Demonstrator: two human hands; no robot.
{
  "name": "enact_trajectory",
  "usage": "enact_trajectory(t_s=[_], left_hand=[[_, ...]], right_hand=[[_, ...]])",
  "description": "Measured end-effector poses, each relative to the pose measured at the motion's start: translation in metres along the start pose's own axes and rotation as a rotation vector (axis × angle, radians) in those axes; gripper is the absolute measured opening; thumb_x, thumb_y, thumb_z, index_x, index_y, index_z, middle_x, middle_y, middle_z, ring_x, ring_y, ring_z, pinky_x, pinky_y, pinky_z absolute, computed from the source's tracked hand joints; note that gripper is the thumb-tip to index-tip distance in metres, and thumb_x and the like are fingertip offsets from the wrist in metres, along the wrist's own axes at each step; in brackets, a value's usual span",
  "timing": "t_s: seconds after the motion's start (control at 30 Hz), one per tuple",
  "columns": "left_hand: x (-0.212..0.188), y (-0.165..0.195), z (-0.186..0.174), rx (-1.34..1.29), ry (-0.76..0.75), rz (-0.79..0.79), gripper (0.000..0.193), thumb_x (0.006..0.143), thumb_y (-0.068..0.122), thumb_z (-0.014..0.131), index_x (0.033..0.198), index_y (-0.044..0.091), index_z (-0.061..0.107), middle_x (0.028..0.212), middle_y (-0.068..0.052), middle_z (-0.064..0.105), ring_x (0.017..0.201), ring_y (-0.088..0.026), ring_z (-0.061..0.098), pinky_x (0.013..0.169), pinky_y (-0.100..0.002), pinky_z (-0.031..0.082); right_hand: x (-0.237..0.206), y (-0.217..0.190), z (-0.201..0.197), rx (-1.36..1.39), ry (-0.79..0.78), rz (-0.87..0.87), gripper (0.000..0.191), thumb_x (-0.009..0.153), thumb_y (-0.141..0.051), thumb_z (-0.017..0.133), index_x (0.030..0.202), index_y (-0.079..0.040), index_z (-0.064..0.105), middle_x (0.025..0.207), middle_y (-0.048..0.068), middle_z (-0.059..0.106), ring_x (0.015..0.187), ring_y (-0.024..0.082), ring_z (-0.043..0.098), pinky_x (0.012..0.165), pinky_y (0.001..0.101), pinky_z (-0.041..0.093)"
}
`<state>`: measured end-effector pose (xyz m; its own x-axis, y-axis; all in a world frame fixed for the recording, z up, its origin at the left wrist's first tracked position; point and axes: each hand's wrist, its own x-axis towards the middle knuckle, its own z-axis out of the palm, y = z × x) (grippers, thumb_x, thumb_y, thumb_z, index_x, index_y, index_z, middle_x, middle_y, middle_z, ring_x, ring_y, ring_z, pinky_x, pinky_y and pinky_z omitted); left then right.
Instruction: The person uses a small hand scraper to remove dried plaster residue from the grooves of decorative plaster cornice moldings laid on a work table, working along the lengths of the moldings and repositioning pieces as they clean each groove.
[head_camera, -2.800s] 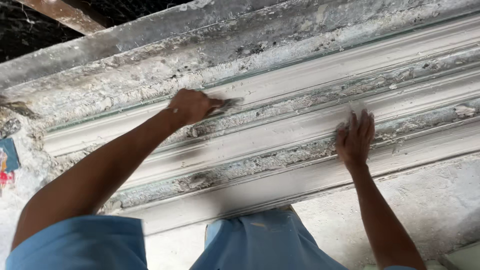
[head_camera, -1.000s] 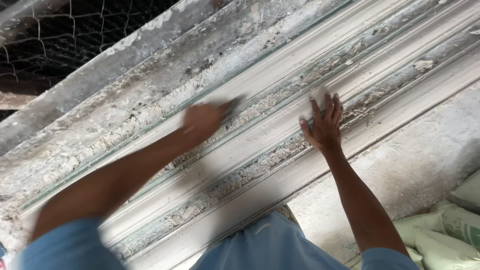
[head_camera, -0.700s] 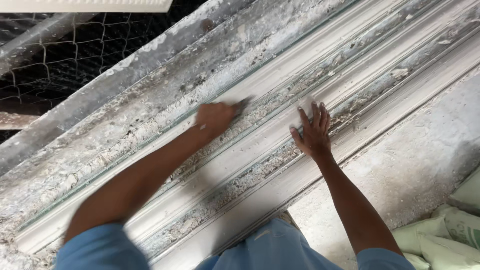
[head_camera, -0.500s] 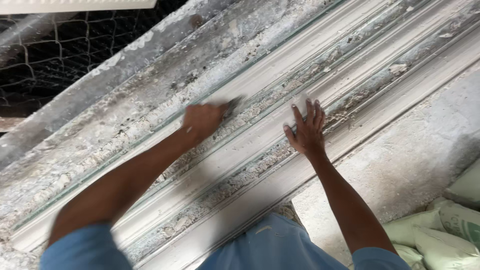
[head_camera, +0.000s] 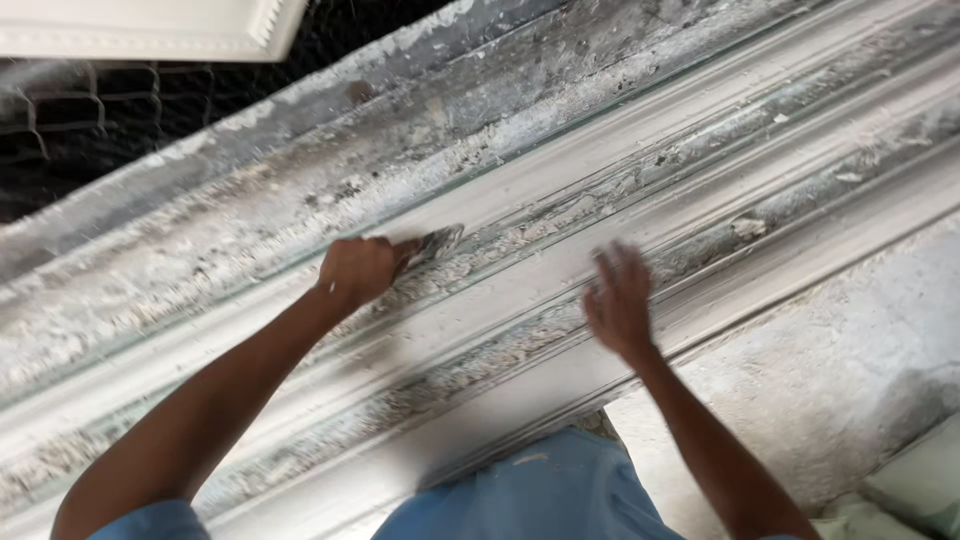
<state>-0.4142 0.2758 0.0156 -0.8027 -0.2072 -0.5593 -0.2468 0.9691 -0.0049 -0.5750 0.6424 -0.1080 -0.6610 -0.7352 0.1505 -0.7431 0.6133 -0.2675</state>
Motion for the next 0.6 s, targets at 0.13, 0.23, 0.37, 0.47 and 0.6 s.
enact_trajectory(t_s=[0.13,0.23,0.37,0.47,0.6], left_hand=[[0.079,0.048,0.000,0.027,0.170,0.060,0.044,0.107,0.039,0.043,0.150,0.036,0.050,0.078,-0.007,0.071,0.057,-0.023,0.066,0.048,-0.041,0.055],[0.097,0.059,0.006,0.050,0.070,0.043,0.041,0.109,0.045,0.040,0.149,0.042,0.048,0.077,-0.005,0.069,0.055,-0.019,0.063,0.049,-0.037,0.055],[0.038,0.030,0.005,0.065,-0.056,-0.056,0.047,0.107,0.049,0.038,0.154,0.048,0.039,0.070,-0.009,0.065,0.045,-0.014,0.051,0.040,-0.032,0.050],[0.009,0.022,-0.006,0.052,0.011,-0.061,0.044,0.109,0.057,0.037,0.150,0.047,0.045,0.073,-0.002,0.065,0.045,-0.010,0.045,0.042,-0.029,0.044],[0.084,0.073,-0.009,0.038,0.139,0.040,0.050,0.109,0.037,0.035,0.158,0.044,0.036,0.073,-0.012,0.063,0.038,-0.013,0.045,0.030,-0.029,0.045]], right_hand=[[0.070,0.124,-0.022,-0.041,0.061,0.015,0.053,0.110,-0.034,0.047,0.151,-0.001,0.045,0.162,0.028,0.037,0.153,0.049,0.030,0.126,0.0636,0.022],[0.105,0.175,-0.031,-0.005,0.103,-0.093,0.050,0.110,-0.033,0.048,0.148,0.000,0.050,0.161,0.028,0.040,0.149,0.050,0.034,0.124,0.0643,0.024],[0.128,0.194,-0.024,-0.041,0.134,-0.128,0.044,0.110,-0.031,0.049,0.143,-0.003,0.060,0.153,0.021,0.052,0.148,0.043,0.041,0.122,0.0657,0.023],[0.130,0.194,-0.015,-0.023,0.158,-0.137,0.040,0.110,-0.029,0.050,0.139,-0.006,0.064,0.150,0.017,0.058,0.148,0.039,0.044,0.121,0.0651,0.023],[0.130,0.198,-0.012,-0.025,0.167,-0.159,0.040,0.109,-0.028,0.050,0.138,-0.006,0.065,0.150,0.015,0.061,0.148,0.039,0.044,0.121,0.0651,0.021]])
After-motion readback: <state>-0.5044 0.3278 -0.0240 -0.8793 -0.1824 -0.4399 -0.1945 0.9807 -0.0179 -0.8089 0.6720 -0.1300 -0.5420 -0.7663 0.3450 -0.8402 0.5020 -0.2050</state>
